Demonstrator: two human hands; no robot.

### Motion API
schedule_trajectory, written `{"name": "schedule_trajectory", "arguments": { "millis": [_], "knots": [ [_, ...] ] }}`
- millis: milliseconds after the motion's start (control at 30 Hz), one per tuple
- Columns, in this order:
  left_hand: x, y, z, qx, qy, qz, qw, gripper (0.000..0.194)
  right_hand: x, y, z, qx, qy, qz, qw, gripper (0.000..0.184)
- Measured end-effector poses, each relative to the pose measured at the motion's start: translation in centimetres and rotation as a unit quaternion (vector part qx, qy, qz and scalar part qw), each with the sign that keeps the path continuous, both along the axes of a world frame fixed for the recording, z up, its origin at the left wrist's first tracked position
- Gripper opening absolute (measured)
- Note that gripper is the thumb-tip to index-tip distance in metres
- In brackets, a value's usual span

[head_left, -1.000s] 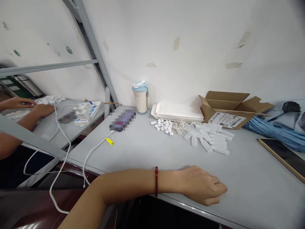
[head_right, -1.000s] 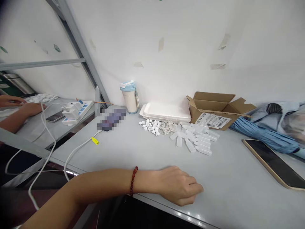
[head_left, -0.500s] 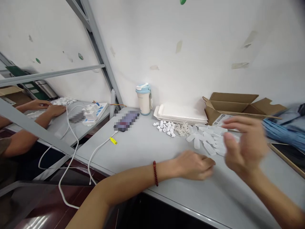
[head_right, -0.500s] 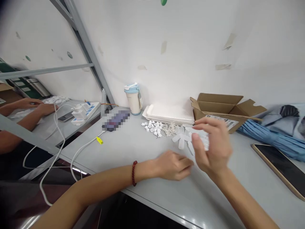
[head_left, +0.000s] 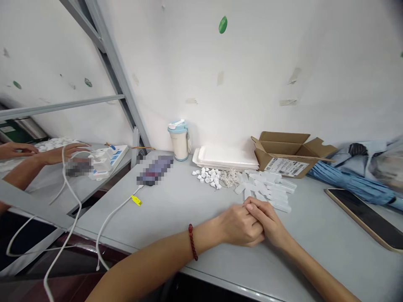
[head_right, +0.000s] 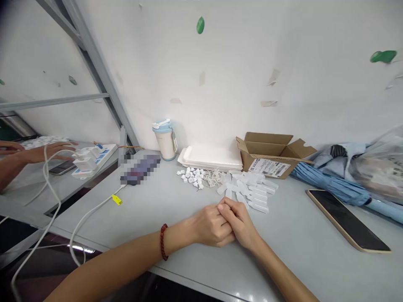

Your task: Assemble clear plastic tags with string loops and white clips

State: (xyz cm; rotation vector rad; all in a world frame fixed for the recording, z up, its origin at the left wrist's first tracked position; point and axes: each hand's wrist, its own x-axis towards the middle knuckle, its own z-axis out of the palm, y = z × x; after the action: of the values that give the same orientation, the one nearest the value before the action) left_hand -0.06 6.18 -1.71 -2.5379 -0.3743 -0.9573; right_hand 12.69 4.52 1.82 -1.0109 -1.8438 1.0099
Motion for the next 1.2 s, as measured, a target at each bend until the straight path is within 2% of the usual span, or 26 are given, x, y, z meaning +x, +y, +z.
{"name": "schedule_trajectory", "arguments": {
  "millis": [100,267,367,500,633,700,800,867,967,1067,1200],
  "knots": [
    [0.3,-0.3,0.0,0.001,0.005,-0.007,1.000,0.030,0.1,-0.1,-0.4,-0.019,0.025,-0.022,0.999,0.044],
    [0.5,-0.5,0.0,-0.003,0.010,-0.007,1.000,0.028,0.2,-0.3,-0.4,-0.018,0.018,-0.010,1.000,0.044],
    [0.1,-0.4,0.7,-0.019,0.033,-0.007,0.999,0.024,0.6,-0.1,0.1,0.022,-0.024,-0.017,0.999,0.040],
    [-1.0,0.0,2.4,-0.030,0.020,0.001,0.999,0.023,1.4,0.6,0.4,0.123,-0.119,-0.041,0.984,0.032],
    [-3.1,0.9,4.1,-0.043,0.008,0.051,0.998,0.018,2.4,1.5,-0.2,0.166,-0.195,-0.076,0.964,0.022],
    [-4.7,1.8,4.9,-0.055,-0.015,0.097,0.994,0.016,3.0,1.8,-0.6,0.170,-0.222,-0.094,0.956,0.021],
    [-7.2,3.4,5.6,-0.078,-0.089,0.205,0.972,0.017,3.6,2.3,-1.2,0.177,-0.226,-0.130,0.949,0.017],
    [-8.4,4.4,5.5,-0.097,-0.114,0.250,0.957,0.017,3.7,2.5,-1.4,0.189,-0.210,-0.156,0.947,0.015],
    [-9.1,5.2,4.9,-0.129,-0.117,0.264,0.948,0.018,3.7,2.6,-1.4,0.226,-0.200,-0.181,0.936,0.013],
    [-8.4,5.2,3.9,-0.166,-0.083,0.247,0.951,0.019,3.7,2.8,-1.4,0.281,-0.232,-0.196,0.910,0.013],
    [-6.7,4.6,2.8,-0.188,-0.013,0.234,0.954,0.022,4.2,3.4,-1.8,0.330,-0.304,-0.194,0.873,0.027]
  ]
}}
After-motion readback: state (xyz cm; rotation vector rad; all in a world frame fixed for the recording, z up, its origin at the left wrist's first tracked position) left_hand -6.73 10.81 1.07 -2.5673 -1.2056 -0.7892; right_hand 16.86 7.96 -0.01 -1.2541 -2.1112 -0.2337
